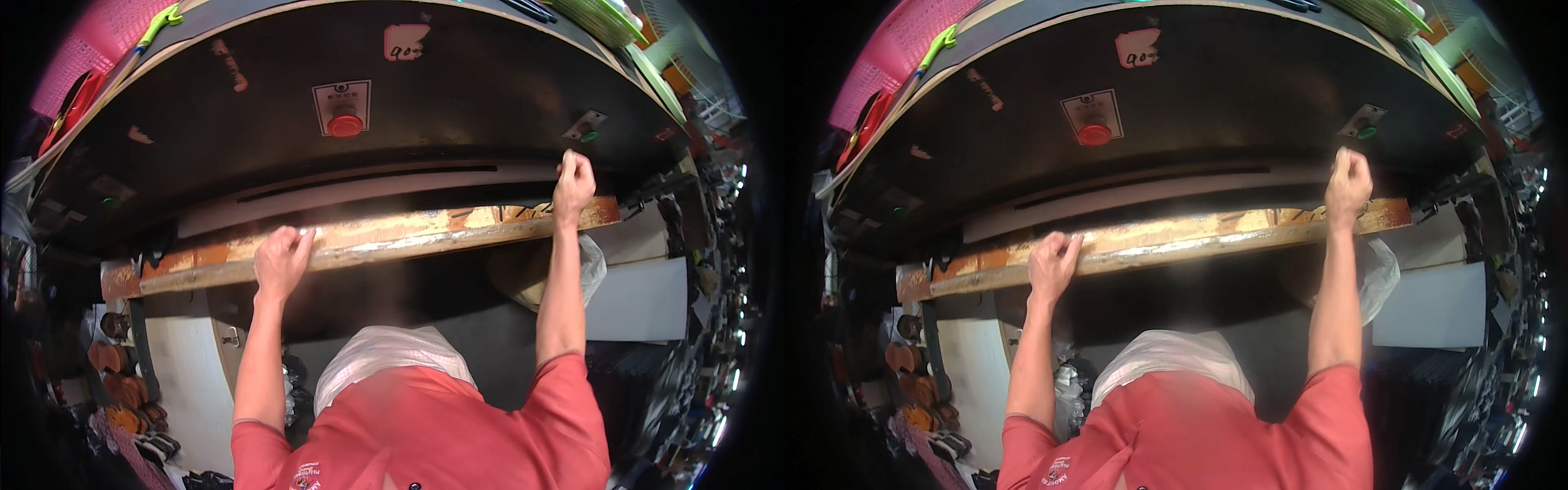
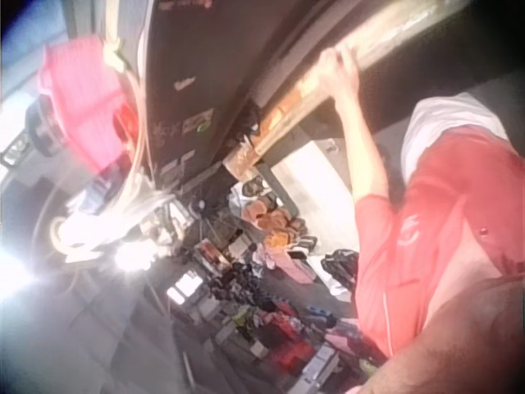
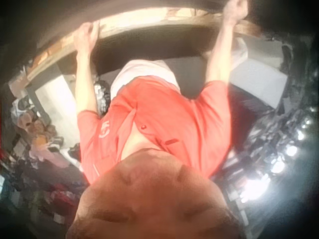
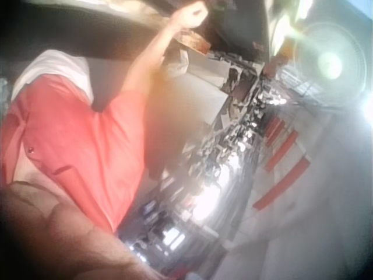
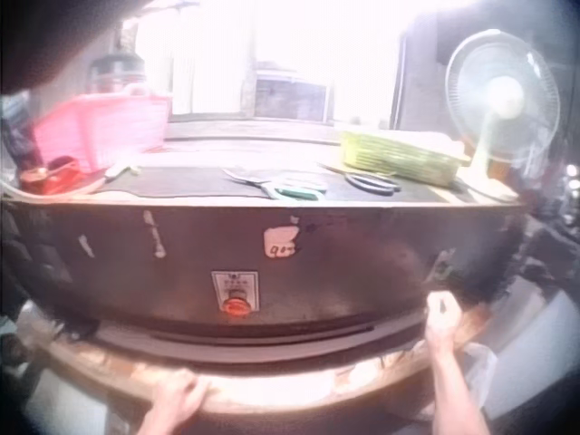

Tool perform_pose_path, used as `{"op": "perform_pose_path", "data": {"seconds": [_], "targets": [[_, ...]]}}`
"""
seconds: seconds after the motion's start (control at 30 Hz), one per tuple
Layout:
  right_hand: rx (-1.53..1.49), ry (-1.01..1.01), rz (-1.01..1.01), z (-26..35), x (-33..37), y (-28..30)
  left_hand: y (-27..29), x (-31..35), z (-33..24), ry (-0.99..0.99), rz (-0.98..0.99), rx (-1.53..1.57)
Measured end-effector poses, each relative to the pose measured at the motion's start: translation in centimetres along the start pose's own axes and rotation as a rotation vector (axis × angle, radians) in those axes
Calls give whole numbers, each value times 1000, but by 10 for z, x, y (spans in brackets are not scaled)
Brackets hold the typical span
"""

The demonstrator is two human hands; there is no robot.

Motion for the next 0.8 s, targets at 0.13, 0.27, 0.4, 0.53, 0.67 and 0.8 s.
{"op": "perform_pose_path", "data": {"seconds": [0.13, 0.27, 0.4, 0.53, 0.67, 0.8], "targets": [[61, -109, 115, -16, 117, -26, 1, -3, 7, 94, 9, 42], [348, 94, 309, -13, 151, -52, 2, -4, 6, 98, 6, 54], [318, 102, 402, -13, 149, -54, 0, -3, 7, 107, 34, 36], [306, 72, 430, -15, 152, -55, 0, -2, 9, 131, 49, 30], [250, 7, 453, -23, 154, -55, -2, 2, 8, 143, 71, -7], [154, -53, 506, -26, 156, -53, -2, 10, 5, 145, 56, -26]]}}
Point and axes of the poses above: each hand's wrist, its own x-axis away from the middle knuckle, its own y-axis out of the back of the hand, z = x × y, the point moved 9 cm from there along -x, towards the middle knuckle, and after that the axes turned 10 degrees about -x, right-handed, at the moved point
